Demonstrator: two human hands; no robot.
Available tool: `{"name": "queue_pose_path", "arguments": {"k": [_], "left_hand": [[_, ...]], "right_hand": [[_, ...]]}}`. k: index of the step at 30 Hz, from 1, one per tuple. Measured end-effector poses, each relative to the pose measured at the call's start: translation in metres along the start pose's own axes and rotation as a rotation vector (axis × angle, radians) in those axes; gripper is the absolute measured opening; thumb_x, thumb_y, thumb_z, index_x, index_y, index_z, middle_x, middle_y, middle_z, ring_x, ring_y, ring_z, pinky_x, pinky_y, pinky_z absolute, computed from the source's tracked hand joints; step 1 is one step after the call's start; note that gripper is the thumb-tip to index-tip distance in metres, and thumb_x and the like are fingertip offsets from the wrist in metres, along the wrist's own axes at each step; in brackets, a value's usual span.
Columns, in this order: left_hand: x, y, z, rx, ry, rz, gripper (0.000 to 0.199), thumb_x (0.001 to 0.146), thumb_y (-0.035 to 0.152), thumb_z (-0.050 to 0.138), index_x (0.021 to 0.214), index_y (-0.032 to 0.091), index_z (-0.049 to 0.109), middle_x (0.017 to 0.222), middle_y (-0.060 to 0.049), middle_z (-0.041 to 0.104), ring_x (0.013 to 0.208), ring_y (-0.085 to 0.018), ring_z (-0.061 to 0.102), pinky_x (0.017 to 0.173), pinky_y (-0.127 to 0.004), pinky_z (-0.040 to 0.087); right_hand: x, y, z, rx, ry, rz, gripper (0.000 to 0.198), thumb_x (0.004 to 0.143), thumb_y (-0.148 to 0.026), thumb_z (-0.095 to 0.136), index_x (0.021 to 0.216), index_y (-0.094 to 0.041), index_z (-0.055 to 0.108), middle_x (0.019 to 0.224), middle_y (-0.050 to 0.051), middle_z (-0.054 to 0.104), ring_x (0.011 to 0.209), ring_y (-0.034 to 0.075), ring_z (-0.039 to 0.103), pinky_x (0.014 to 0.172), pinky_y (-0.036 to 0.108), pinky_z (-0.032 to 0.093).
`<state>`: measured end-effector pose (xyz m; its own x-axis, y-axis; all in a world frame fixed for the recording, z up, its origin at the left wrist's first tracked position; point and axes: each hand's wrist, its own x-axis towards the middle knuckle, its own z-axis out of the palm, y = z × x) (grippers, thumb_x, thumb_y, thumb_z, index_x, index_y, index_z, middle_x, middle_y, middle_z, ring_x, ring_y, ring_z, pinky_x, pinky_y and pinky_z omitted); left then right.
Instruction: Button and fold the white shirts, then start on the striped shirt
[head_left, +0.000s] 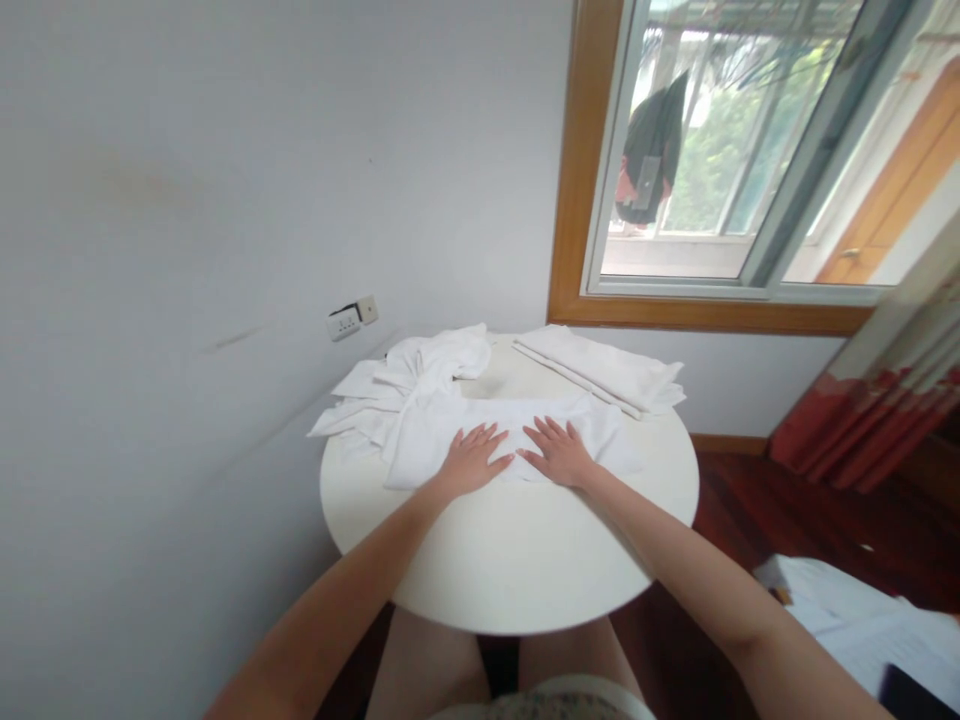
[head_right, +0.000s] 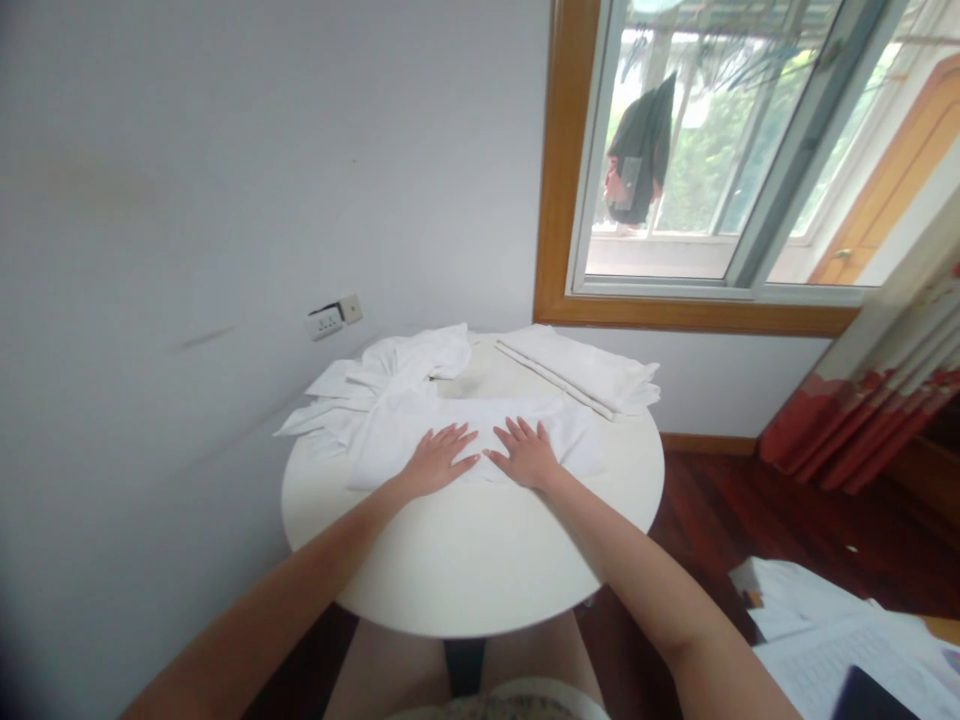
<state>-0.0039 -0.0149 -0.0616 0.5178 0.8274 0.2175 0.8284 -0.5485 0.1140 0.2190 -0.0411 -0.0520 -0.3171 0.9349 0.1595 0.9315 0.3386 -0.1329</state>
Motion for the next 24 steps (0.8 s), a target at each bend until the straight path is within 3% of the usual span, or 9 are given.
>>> {"name": "queue_pose_path", "arguments": {"k": [12,24], "left_hand": [[-0.016,-0.038,-0.015,0.044,0.005,0.136,0.05,0.095,0.051,0.031,0.141,0.032,0.039,0.15,-0.002,0.035,0.139,-0.02,0.029,0.113,-0.04,0.025],[-0.028,-0.058,-0.03,0.062,-0.067,0.104,0.054,0.095,0.054,0.025,0.142,0.03,0.037,0.152,-0.004,0.03,0.141,-0.019,0.025,0.114,-0.039,0.019]], "right_hand": [[-0.015,0.044,-0.01,-0.001,-0.035,0.03,0.063,0.094,-0.062,0.019,0.145,-0.029,0.032,0.154,0.004,0.025,0.142,0.022,0.018,0.113,0.051,0.015],[-0.041,0.101,-0.003,-0.099,0.075,0.073,0.058,0.096,-0.054,0.025,0.144,-0.024,0.037,0.152,0.008,0.03,0.14,0.025,0.025,0.111,0.047,0.022]]}}
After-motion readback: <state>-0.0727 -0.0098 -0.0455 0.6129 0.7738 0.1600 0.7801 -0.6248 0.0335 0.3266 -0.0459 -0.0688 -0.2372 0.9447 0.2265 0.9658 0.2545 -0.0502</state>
